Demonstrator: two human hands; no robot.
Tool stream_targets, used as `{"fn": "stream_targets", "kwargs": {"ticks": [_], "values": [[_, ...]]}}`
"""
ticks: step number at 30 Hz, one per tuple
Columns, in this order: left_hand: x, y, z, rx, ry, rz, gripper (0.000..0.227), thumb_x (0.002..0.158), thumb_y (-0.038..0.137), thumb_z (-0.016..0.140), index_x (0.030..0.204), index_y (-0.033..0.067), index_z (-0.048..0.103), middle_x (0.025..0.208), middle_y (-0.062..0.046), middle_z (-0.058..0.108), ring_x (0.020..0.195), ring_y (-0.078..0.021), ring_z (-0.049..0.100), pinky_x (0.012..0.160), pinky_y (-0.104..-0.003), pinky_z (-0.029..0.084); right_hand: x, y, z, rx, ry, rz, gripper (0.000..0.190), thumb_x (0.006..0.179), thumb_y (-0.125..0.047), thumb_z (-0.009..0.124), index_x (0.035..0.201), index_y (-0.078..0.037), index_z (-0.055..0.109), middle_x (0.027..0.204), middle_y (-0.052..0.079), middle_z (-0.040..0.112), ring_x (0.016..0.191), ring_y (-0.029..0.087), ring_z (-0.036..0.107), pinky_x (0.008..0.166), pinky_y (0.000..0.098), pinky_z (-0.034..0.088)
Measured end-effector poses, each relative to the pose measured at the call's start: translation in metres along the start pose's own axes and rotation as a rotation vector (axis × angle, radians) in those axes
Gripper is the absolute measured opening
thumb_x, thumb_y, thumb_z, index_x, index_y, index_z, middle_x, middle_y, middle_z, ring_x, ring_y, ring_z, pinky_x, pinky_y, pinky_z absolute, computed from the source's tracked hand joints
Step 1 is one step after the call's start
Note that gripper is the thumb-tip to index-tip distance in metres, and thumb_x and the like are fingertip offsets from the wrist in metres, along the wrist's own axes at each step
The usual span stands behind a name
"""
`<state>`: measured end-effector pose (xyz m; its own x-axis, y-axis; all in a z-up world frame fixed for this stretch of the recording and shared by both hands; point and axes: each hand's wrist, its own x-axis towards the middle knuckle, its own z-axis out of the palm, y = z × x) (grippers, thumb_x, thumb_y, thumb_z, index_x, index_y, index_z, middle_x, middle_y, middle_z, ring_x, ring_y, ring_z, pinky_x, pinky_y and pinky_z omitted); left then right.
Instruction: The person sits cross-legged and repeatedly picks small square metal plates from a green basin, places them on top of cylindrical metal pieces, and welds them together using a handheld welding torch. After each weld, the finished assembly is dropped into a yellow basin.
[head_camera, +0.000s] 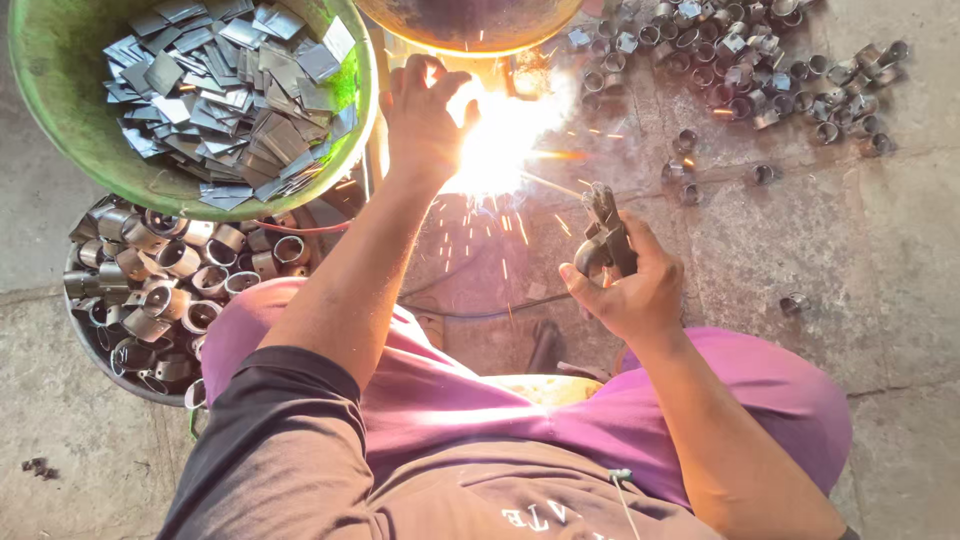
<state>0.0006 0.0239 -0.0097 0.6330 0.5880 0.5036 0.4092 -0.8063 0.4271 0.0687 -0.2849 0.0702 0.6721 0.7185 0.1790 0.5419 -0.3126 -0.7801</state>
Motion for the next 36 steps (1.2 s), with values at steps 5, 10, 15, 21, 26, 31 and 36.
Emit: {"fn": "stream_targets", "kwargs": {"ticks": [5, 10, 15, 21, 26, 31, 36], "values": [[0.003, 0.003, -0.004, 0.014, 0.013, 0.004, 0.033, 0.083, 0.028, 0.079, 0.114, 0.0196, 0.073, 0.121, -0.007, 0.055, 0.118, -0.0309, 0.049, 0.098, -0.051, 0.039, 0.000, 0.007, 0.003, 0.032, 0.049, -0.110, 0.057, 0.081, -0.039, 0.085, 0.120, -0.004, 0.064, 0.076, -0.002, 0.068, 0.064, 0.007, 0.063, 0.061, 0.0252, 0.052], [0.005, 0.003, -0.007, -0.015, -0.015, -0.026, 0.034, 0.083, 0.024, 0.077, 0.117, 0.0218, 0.072, 0.126, -0.007, 0.057, 0.119, -0.0309, 0.050, 0.098, -0.049, 0.039, 0.003, 0.029, 0.002, 0.260, 0.193, -0.128, 0.048, 0.097, -0.037, 0.076, 0.129, -0.008, 0.055, 0.096, 0.002, 0.064, 0.077, 0.010, 0.065, 0.069, 0.0276, 0.058], [0.010, 0.005, -0.008, -0.047, -0.189, 0.013, 0.051, 0.083, 0.026, 0.077, 0.132, 0.0249, 0.065, 0.133, -0.007, 0.058, 0.125, -0.0336, 0.049, 0.102, -0.050, 0.039, 0.026, 0.062, -0.037, 1.031, 0.491, 0.562, 0.049, 0.090, -0.049, 0.064, 0.126, -0.024, 0.042, 0.091, 0.006, 0.056, 0.072, 0.023, 0.061, 0.065, 0.0478, 0.056], [0.007, 0.023, -0.005, 0.082, -0.654, 0.136, 0.094, 0.068, 0.037, 0.085, 0.151, 0.0295, 0.041, 0.143, -0.010, 0.053, 0.129, -0.0359, 0.045, 0.101, -0.052, 0.036, 0.029, 0.084, -0.055, 1.168, 0.470, 0.737, 0.047, 0.092, -0.056, 0.067, 0.120, -0.022, 0.047, 0.092, 0.006, 0.056, 0.076, 0.027, 0.059, 0.069, 0.0507, 0.051], [0.003, 0.034, 0.006, 0.115, -0.740, 0.109, 0.097, 0.072, 0.037, 0.084, 0.156, 0.0308, 0.037, 0.141, -0.007, 0.057, 0.128, -0.0342, 0.047, 0.098, -0.052, 0.037, 0.025, 0.090, -0.053, 1.215, 0.427, 0.716, 0.047, 0.093, -0.052, 0.071, 0.118, -0.020, 0.049, 0.094, 0.006, 0.057, 0.078, 0.027, 0.060, 0.070, 0.0502, 0.052], [0.004, 0.043, 0.013, 0.135, -0.770, 0.061, 0.080, 0.089, 0.039, 0.075, 0.159, 0.0318, 0.036, 0.123, -0.008, 0.067, 0.120, -0.0331, 0.049, 0.096, -0.051, 0.035, 0.026, 0.087, -0.061, 1.239, 0.444, 0.716, 0.046, 0.092, -0.045, 0.074, 0.122, -0.020, 0.051, 0.096, 0.006, 0.058, 0.081, 0.025, 0.059, 0.073, 0.0471, 0.050], [0.005, 0.050, 0.001, 0.177, -0.721, 0.134, 0.082, 0.077, 0.031, 0.078, 0.153, 0.0311, 0.047, 0.114, -0.007, 0.070, 0.121, -0.0312, 0.049, 0.098, -0.049, 0.034, 0.023, 0.084, -0.073, 1.303, 0.457, 0.719, 0.045, 0.092, -0.044, 0.075, 0.120, -0.020, 0.049, 0.098, 0.006, 0.059, 0.082, 0.025, 0.059, 0.075, 0.0461, 0.049]]}}
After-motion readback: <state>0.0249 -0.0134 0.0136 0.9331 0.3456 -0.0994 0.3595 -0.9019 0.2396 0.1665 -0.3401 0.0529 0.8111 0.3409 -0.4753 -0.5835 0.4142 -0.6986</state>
